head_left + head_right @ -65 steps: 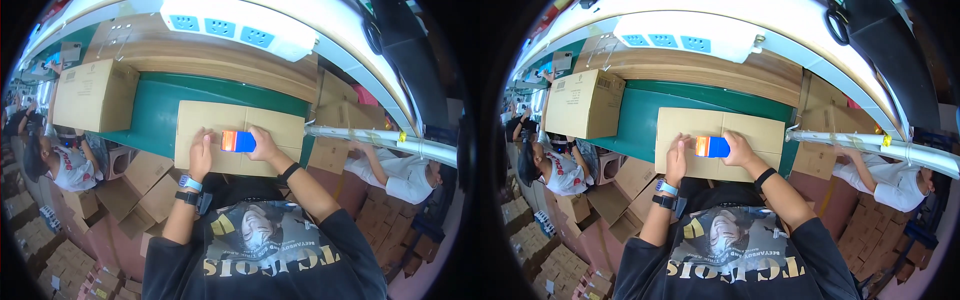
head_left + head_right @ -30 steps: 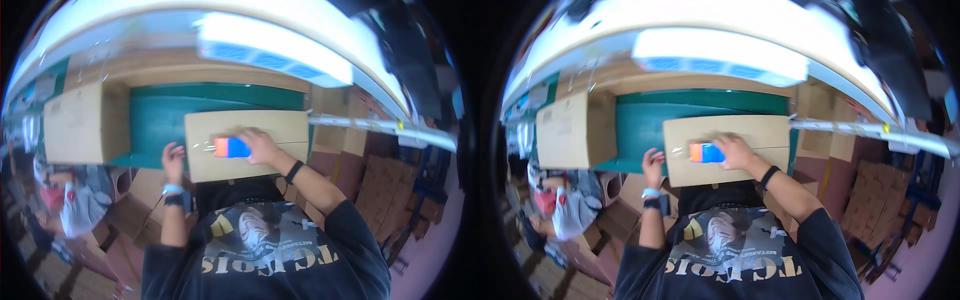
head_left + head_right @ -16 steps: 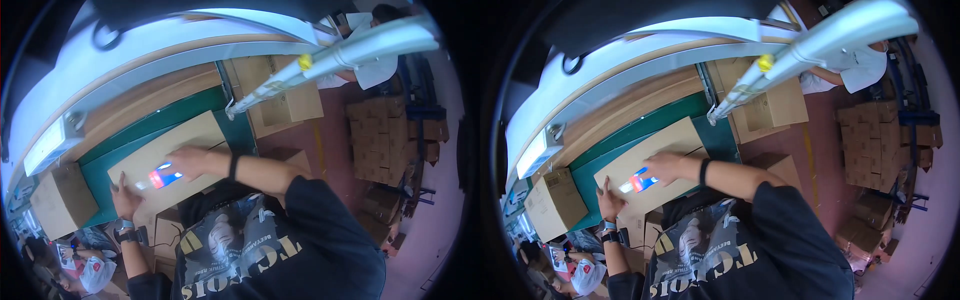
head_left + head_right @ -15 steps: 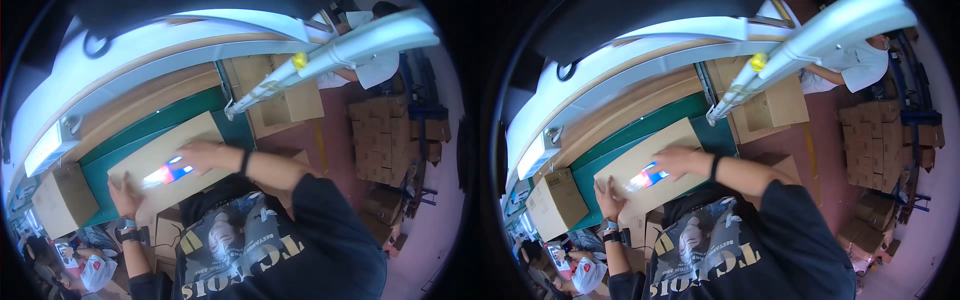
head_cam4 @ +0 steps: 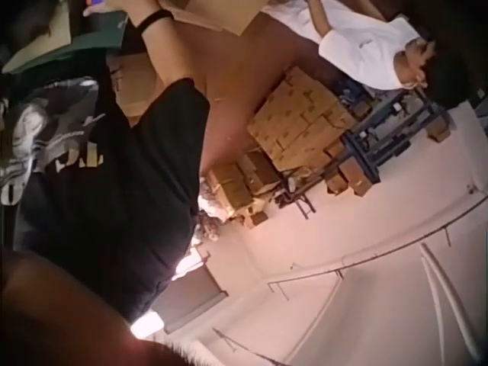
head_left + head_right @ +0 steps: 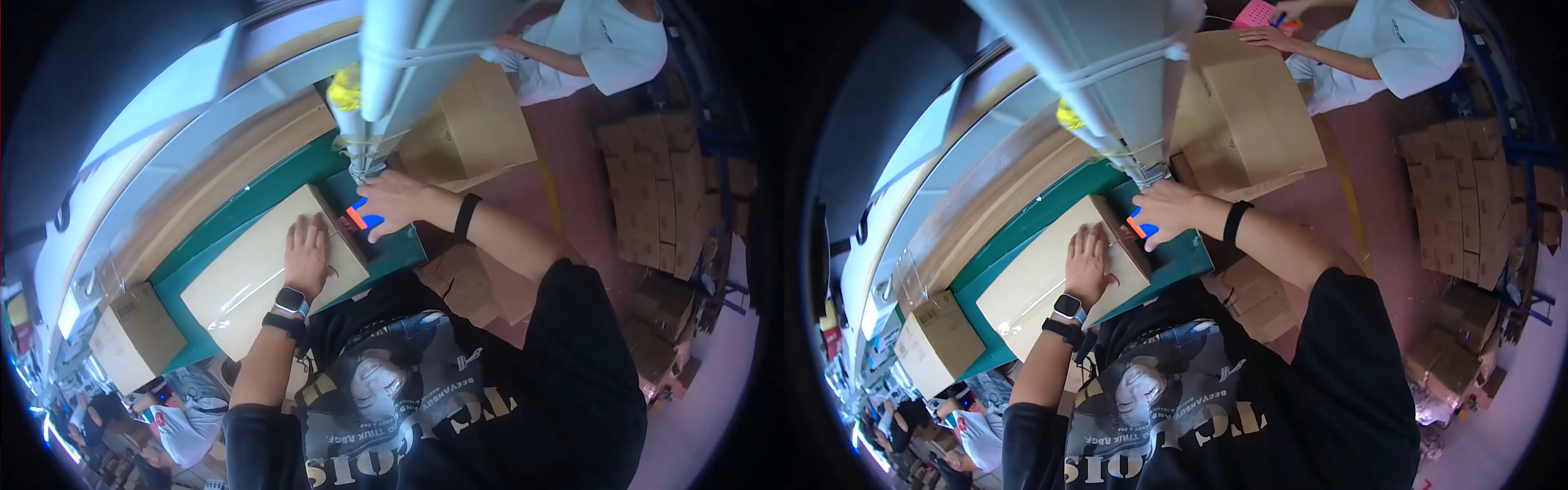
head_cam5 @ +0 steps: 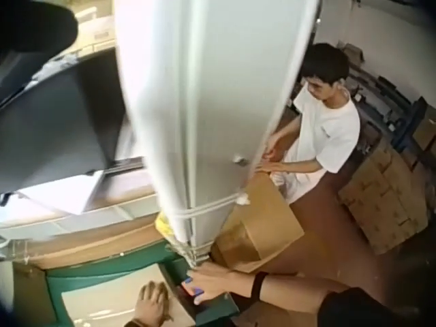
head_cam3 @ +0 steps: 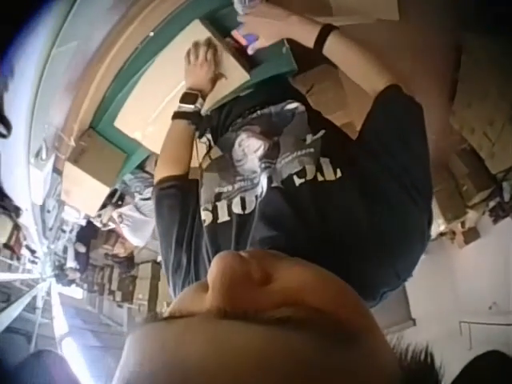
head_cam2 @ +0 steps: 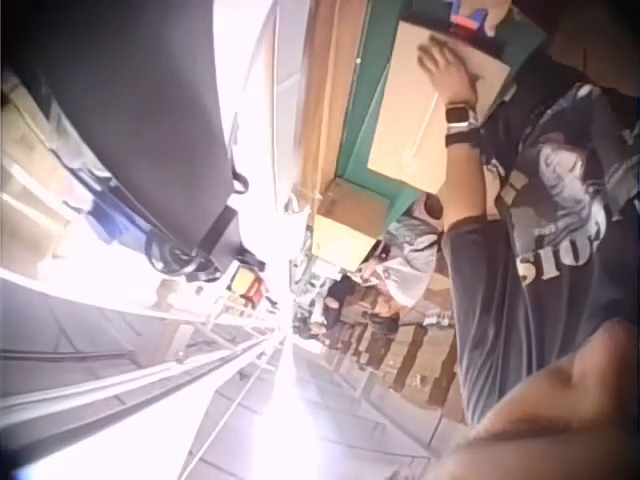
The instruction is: The person seals a cardboard box with a tape dispenser, fills a new box with smaller white boxes, and then tapes the top and bottom of the box before moving it aside.
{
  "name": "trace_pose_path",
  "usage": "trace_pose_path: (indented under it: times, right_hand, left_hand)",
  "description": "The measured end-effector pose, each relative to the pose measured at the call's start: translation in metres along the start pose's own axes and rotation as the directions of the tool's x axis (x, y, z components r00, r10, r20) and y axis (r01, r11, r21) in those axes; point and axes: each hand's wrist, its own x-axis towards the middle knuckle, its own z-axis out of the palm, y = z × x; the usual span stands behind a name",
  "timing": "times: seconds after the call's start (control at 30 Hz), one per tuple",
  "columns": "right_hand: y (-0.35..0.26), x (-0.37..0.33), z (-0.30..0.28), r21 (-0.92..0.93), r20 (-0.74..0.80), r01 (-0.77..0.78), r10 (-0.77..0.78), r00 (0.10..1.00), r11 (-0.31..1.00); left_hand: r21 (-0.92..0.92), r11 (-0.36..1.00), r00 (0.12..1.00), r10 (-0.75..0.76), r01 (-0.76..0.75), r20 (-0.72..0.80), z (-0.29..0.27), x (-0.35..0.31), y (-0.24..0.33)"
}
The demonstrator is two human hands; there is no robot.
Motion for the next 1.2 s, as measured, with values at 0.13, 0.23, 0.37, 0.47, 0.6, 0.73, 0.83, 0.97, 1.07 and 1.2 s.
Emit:
trace_pose_path:
  times: [0.13, 0.23, 0.37, 0.47, 0.6, 0.73, 0.83, 0.97, 1.07, 1.2]
  right_hand:
    - [-0.032, 0.019, 0.011, -0.016, 0.007, -0.087, 0.087, 0.996, 0.996]
    - [-0.054, 0.031, 0.044, -0.153, 0.046, -0.202, 0.211, 0.976, 0.967]
    - [-0.050, 0.010, 0.092, -0.497, 0.293, -0.202, 0.383, 0.876, 0.844]
    - [-0.009, -0.040, 0.090, -0.310, 0.349, -0.354, 0.451, 0.821, 0.883]
    - [-0.014, -0.057, 0.063, 0.433, 0.160, -0.786, 0.820, 0.549, 0.442]
    - [-0.024, -0.031, 0.078, 0.873, 0.052, -0.431, 0.834, 0.550, 0.229]
    - [-0.034, 0.013, 0.056, 0.938, 0.019, -0.296, 0.825, 0.565, 0.182]
    - [-0.025, 0.061, 0.031, 0.892, -0.002, -0.354, 0.785, 0.620, 0.282]
    - [-0.007, 0.077, 0.026, 0.775, 0.120, -0.512, 0.709, 0.695, 0.370]
    - [-0.009, 0.092, 0.021, 0.577, 0.206, -0.617, 0.635, 0.744, 0.535]
  left_hand:
    - [0.116, 0.921, 0.927, 0.374, -0.372, 0.002, 0.009, 0.014, -0.007]
    - [0.144, 0.845, 0.855, 0.519, -0.515, 0.010, 0.024, 0.031, -0.013]
    - [0.174, 0.796, 0.812, 0.581, -0.579, 0.043, 0.020, 0.045, -0.004]
    - [0.061, 0.881, 0.805, 0.399, -0.470, 0.439, 0.014, 0.063, 0.017]
    - [0.030, 0.937, 0.719, 0.247, -0.349, 0.650, 0.025, 0.062, 0.043]
    - [-0.003, 0.937, 0.720, 0.271, -0.349, 0.639, 0.060, 0.043, 0.051]
    - [0.004, 0.838, 0.798, 0.519, -0.546, 0.305, 0.043, -0.004, 0.049]
    - [0.035, 0.880, 0.880, 0.474, -0.473, -0.032, 0.076, -0.076, 0.042]
    - [-0.061, 0.886, 0.888, 0.457, -0.460, -0.058, 0.076, -0.077, 0.026]
    - [-0.134, 0.858, 0.865, 0.476, -0.496, -0.159, 0.088, -0.083, 0.014]
